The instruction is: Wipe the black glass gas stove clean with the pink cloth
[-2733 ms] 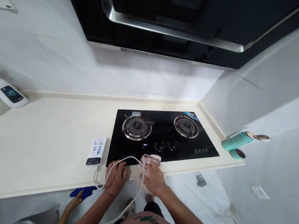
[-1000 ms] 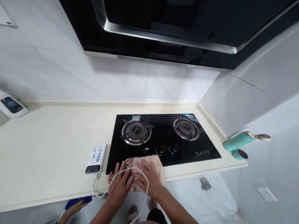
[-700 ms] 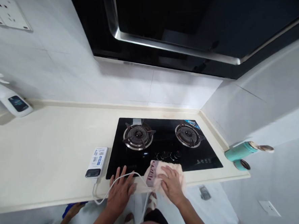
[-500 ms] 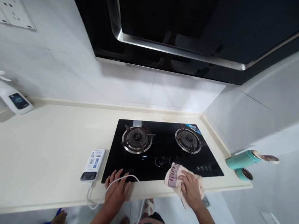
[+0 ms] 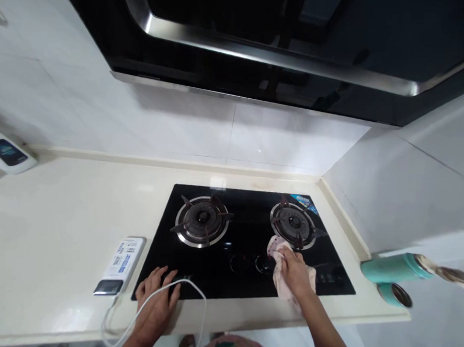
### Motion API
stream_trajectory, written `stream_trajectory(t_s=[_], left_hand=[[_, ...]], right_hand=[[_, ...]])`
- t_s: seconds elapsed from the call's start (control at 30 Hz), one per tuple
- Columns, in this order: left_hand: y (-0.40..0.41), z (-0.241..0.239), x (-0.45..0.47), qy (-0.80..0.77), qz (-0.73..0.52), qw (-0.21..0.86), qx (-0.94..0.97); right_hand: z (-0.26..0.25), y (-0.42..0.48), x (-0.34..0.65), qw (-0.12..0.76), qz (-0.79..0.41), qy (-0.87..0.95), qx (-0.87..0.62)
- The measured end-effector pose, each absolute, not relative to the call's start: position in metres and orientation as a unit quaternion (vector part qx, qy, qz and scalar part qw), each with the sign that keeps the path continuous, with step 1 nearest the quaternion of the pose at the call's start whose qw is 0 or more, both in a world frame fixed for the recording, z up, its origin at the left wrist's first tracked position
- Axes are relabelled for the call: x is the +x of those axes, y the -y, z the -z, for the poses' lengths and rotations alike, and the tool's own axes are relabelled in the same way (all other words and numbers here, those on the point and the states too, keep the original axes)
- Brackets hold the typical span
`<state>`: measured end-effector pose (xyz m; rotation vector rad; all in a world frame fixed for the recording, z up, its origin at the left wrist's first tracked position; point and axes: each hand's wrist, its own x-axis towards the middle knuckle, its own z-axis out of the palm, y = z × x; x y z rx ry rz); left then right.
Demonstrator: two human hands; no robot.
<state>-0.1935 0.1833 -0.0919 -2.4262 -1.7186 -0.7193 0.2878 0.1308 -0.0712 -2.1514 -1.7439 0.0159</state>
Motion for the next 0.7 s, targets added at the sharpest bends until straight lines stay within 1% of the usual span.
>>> stream_trajectory(t_s=[0.17,0.3,0.5,0.7], left_hand=[[-0.181,0.088,-0.195,0.564,0.219,0.047,-0.795],[-0.178,0.087,-0.194,0.569,0.212,0.045,-0.793],[-0.177,0.086,-0.195,0.563,0.218,0.079,-0.794],[-0.178,0.085,-0.2,0.546,0.224,0.112,-0.799]], right_hand=[[0.056,-0.181,0.277,0.153,-0.067,0.619,-0.767],[0.045,-0.218,0.259,0.154,-0.12,0.669,-0.718],[0.035,-0.277,0.21,0.109,-0.127,0.748,-0.642],[0.024,-0.322,0.207,0.132,-0.128,0.661,-0.728]])
